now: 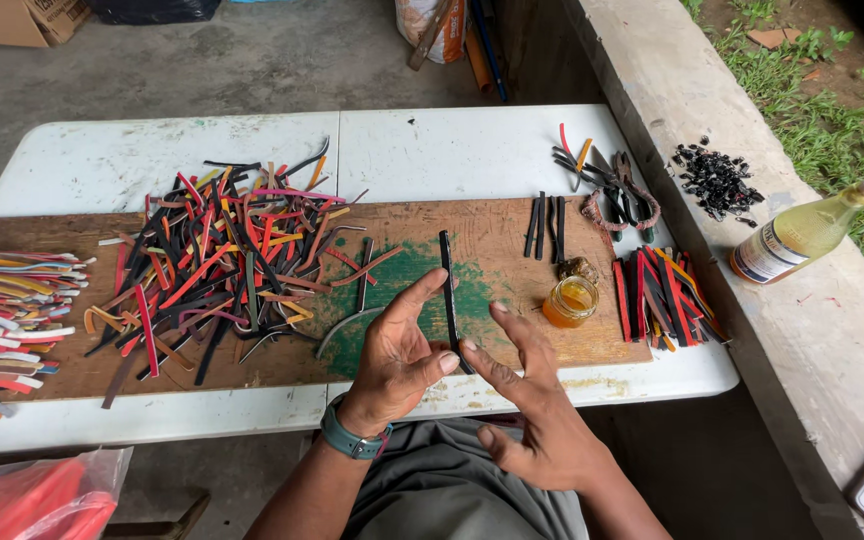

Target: The person aligns and presses together pairs of colored rubber strips on a wooden board. They repeatedly pick up strips, match them by color, and apply pressure to bond them, occasionally using a small jar of adhesive. The person works one pair at a time, placing finished pairs aside.

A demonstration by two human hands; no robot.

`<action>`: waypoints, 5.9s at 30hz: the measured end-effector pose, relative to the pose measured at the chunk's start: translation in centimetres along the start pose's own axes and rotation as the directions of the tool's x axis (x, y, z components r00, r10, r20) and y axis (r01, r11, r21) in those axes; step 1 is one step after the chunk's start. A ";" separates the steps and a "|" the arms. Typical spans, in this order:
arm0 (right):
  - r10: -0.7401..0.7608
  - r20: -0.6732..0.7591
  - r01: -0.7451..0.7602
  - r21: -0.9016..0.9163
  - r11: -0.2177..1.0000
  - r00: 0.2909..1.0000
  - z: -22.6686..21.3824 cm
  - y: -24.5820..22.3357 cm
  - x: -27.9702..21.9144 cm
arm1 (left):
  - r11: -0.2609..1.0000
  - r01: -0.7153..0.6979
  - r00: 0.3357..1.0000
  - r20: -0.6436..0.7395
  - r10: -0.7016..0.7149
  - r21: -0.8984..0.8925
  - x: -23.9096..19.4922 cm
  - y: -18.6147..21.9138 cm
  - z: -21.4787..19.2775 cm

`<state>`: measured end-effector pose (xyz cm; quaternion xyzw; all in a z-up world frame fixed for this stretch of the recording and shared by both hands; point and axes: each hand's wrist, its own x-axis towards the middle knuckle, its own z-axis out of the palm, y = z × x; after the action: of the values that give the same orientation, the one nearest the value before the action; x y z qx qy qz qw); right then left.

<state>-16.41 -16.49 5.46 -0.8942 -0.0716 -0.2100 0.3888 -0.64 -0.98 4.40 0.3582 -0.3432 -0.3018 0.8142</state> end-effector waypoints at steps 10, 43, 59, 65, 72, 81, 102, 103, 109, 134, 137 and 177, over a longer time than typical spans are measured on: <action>-0.174 -0.187 0.153 -0.120 0.981 0.967 -0.3 -0.4 -0.1 | 0.996 0.047 0.998 0.046 -0.044 -0.074 -0.4 0.5 -0.2; -0.145 -0.263 0.141 -0.034 0.989 0.954 0.9 0.2 -5.1 | 0.959 0.164 0.986 -0.024 -0.162 0.230 -0.3 -3.0 -4.6; 0.075 -0.450 -0.049 0.070 0.996 0.890 -1.6 3.8 -7.5 | 0.712 0.345 0.934 -0.297 -0.198 0.612 15.0 -19.7 -11.0; 0.181 -0.525 -0.137 0.121 0.983 0.832 -2.7 4.8 -7.6 | 0.482 0.278 0.958 -0.275 -0.079 0.831 20.4 -21.6 -11.0; 0.133 -0.569 -0.164 -0.003 0.986 0.811 -4.2 6.9 -7.5 | 0.393 0.255 0.966 -0.253 -0.057 0.884 23.8 -22.4 -11.1; 0.174 -0.554 -0.200 0.013 0.980 0.814 -4.5 7.5 -7.8 | 0.385 0.318 0.944 -0.329 -0.039 0.867 23.5 -23.3 -12.5; 0.238 -0.376 -0.392 -0.413 0.822 0.896 -6.9 7.2 -1.6 | -0.022 0.394 0.867 -0.364 0.341 0.919 7.4 2.1 -22.4; 0.210 -0.357 -0.369 -0.470 0.802 0.910 -6.9 7.4 -1.3 | 0.023 0.466 0.841 -0.451 0.300 0.885 7.4 3.5 -24.2; 0.292 -0.299 -0.411 -0.514 0.753 0.908 -7.0 9.0 -0.1 | -0.330 0.290 0.957 -0.260 0.132 0.898 9.5 1.9 -28.9; 0.388 -0.108 -0.357 -0.664 0.657 0.915 -6.9 11.0 2.9 | 0.133 0.351 0.816 -0.372 0.443 0.927 8.0 4.8 -26.1; 0.282 -0.195 -0.339 -0.652 0.678 0.939 -7.4 9.9 1.0 | 0.500 0.042 0.868 -0.279 0.411 0.865 6.8 5.0 -24.4; -0.135 -0.140 0.092 -0.276 0.957 0.981 -2.5 -0.2 0.4 | 0.869 0.329 0.944 0.125 -0.304 -0.370 -1.1 -2.8 -2.0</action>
<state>-16.92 -18.15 7.26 -0.9136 -0.0630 -0.3098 0.2557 -0.42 -0.94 0.77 0.2324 -0.2391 -0.5038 0.7969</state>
